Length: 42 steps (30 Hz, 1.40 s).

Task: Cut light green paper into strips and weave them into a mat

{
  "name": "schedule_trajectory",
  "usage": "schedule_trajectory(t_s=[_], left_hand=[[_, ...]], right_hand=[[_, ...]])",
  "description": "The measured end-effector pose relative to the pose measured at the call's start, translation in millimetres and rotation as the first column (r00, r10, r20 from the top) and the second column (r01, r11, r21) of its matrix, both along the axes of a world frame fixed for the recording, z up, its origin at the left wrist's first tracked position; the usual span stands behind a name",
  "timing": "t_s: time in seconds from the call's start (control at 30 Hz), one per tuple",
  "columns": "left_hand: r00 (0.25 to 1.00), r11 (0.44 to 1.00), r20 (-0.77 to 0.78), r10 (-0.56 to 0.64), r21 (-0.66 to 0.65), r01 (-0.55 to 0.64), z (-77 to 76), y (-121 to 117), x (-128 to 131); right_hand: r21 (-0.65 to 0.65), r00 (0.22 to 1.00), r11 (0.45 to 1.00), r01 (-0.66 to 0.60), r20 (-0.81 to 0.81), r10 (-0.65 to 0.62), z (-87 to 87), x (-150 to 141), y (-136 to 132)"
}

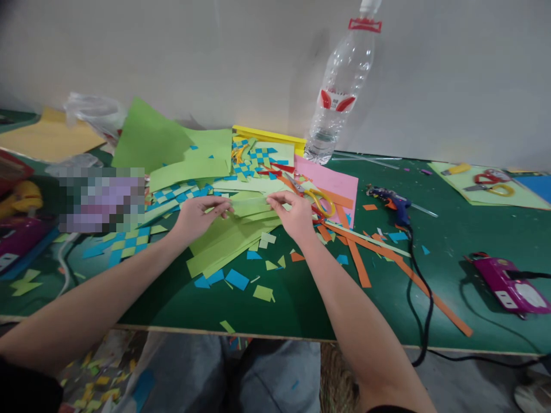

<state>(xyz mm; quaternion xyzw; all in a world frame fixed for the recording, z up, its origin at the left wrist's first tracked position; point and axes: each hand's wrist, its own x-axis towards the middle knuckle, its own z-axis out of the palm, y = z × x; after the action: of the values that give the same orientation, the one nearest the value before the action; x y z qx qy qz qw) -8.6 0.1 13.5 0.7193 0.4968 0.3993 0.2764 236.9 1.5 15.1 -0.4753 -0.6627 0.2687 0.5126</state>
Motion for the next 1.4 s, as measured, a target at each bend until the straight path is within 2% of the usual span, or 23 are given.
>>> schedule_trajectory(t_s=[0.1,0.23,0.37,0.57,0.63,0.7,0.77,0.83,0.97,1.1,1.2,1.3,1.4], left_hand=[[1.0,1.0,0.005,0.001,-0.012,-0.001,0.5,-1,1],[1.0,1.0,0.002,-0.01,0.014,0.01,-1.2,0,0],[1.0,0.999,-0.022,-0.021,0.023,0.022,-4.2,2,-1],[0.991,0.999,-0.134,-0.033,0.026,0.036,-4.0,-1,1],[0.98,0.995,-0.198,-0.009,0.095,0.028,-3.1,-1,2],[0.965,0.974,-0.263,0.014,0.224,0.047,-2.6,-2,3],[0.947,0.933,-0.322,0.003,0.34,0.113,-2.9,-2,3],[0.921,0.904,-0.388,-0.044,0.377,0.203,-3.4,-3,3],[0.825,0.876,-0.53,-0.199,0.281,0.392,-2.4,-6,5],[0.723,0.836,-0.615,-0.313,0.182,0.517,-0.6,-10,7],[0.69,0.833,-0.646,-0.326,0.149,0.533,-2.6,-10,6],[0.693,0.851,-0.656,-0.299,0.145,0.504,-7.1,-7,4],[0.711,0.872,-0.649,-0.269,0.149,0.466,-10.5,-4,3]], right_hand=[[0.043,0.999,0.998,0.045,0.026,-0.047,2.1,0,-2],[0.093,0.994,0.995,0.04,0.093,-0.049,3.4,1,-3],[0.09,0.989,0.995,0.034,0.141,-0.047,1.5,1,-3],[0.126,0.964,0.991,0.037,0.259,-0.069,-2.4,1,-3],[0.141,0.957,0.989,0.054,0.276,-0.091,-2.0,1,-3],[0.124,0.959,0.989,0.084,0.259,-0.114,-0.8,0,-3],[0.086,0.967,0.989,0.121,0.213,-0.137,0.3,1,-2],[0.054,0.973,0.983,0.178,0.141,-0.184,0.2,3,0],[-0.001,0.959,0.959,0.284,-0.009,-0.284,-3.5,8,6],[-0.032,0.968,0.968,0.251,-0.002,-0.251,-6.6,10,9],[-0.012,0.962,0.97,0.243,0.133,-0.239,-8.9,9,10],[0.05,0.922,0.968,0.248,0.294,-0.251,-12.7,7,10],[0.082,0.9,0.968,0.236,0.358,-0.25,-16.6,7,11]])
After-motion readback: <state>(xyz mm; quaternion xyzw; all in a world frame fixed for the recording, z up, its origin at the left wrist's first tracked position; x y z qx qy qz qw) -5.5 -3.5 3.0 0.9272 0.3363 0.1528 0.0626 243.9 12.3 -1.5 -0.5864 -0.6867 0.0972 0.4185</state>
